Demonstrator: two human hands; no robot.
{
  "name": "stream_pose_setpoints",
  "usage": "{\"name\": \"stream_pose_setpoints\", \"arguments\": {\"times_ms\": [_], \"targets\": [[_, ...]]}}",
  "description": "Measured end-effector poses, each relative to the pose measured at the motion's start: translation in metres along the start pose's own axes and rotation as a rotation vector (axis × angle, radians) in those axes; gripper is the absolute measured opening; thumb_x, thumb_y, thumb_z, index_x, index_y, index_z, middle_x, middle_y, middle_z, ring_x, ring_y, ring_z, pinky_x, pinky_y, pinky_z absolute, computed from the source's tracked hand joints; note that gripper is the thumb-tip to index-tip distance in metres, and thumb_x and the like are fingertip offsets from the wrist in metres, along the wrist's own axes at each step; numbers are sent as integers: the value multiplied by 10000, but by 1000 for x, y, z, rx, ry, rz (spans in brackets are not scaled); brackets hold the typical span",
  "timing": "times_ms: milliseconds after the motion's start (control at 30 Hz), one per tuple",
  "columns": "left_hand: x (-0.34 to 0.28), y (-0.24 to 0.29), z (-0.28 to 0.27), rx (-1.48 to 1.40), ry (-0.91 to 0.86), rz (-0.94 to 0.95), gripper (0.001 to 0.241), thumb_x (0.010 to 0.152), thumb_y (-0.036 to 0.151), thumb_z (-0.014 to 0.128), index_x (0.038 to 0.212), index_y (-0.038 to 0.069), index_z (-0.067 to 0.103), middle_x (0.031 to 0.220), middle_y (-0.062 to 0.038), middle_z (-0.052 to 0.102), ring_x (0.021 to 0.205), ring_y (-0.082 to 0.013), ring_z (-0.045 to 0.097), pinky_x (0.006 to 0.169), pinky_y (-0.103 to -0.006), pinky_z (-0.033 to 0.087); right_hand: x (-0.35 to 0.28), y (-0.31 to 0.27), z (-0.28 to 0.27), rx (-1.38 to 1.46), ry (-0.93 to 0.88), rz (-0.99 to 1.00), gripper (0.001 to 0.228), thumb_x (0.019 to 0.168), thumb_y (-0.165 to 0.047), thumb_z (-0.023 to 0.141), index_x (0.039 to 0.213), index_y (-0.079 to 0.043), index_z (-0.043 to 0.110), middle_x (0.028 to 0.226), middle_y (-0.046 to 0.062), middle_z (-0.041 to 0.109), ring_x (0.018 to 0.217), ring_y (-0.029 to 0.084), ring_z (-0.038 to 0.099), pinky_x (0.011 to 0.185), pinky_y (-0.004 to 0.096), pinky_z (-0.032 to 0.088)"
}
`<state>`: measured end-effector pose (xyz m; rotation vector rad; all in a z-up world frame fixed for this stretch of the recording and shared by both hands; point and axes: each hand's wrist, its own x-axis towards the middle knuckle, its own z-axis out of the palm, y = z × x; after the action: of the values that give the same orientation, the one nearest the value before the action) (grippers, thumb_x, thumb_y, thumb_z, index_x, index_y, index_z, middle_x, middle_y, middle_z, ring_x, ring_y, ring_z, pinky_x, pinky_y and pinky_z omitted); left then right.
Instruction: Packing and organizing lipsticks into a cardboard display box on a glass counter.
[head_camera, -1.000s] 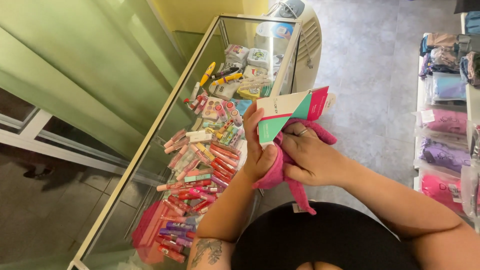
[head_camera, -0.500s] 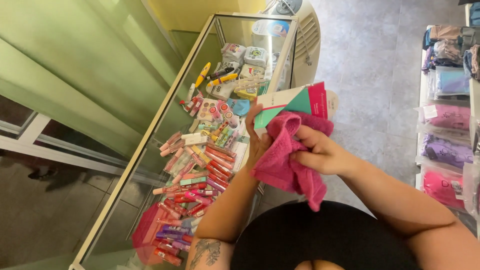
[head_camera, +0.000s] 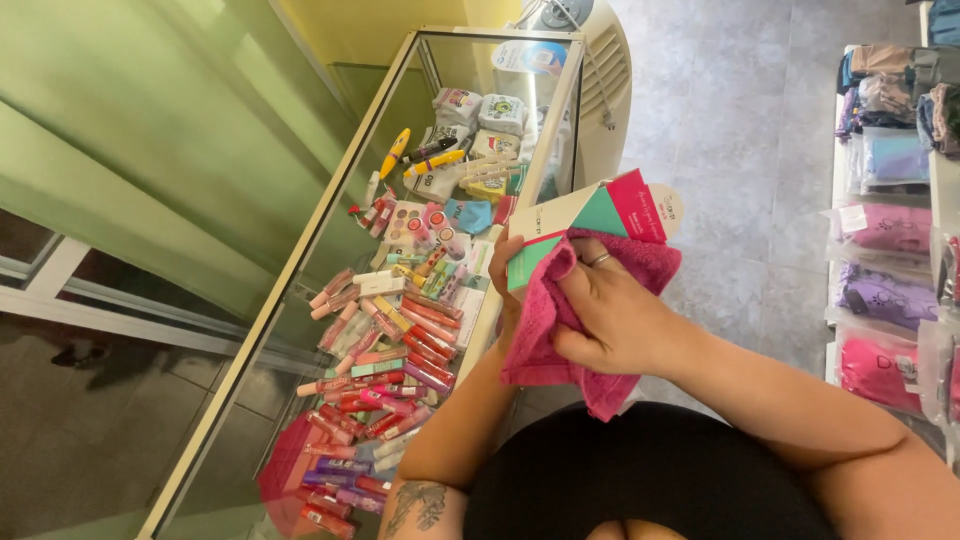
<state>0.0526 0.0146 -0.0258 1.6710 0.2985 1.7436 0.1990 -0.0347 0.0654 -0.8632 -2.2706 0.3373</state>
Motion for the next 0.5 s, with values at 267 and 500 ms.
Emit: {"name": "stream_pose_setpoints", "arguments": {"times_ms": [267, 500], "targets": [[20, 19, -21, 300, -205, 245, 640, 988, 547, 635, 1521, 265, 421, 1612, -229, 290, 1440, -387, 413, 1199, -533, 410, -17, 24, 17, 109, -17, 88, 687, 687, -180, 790, 1314, -26, 554, 1241, 280, 602, 1152, 487, 555, 980, 511, 465], [23, 6, -29, 353, -254, 247, 616, 1004, 535, 666, 1510, 261, 446, 1604, -234, 263, 1504, -428, 384, 1214, -537, 403, -45, 46, 15, 536, -135, 361, 489, 788, -90, 675, 1274, -49, 632, 1139, 150, 717, 1055, 325, 707, 900, 425, 589]]}}
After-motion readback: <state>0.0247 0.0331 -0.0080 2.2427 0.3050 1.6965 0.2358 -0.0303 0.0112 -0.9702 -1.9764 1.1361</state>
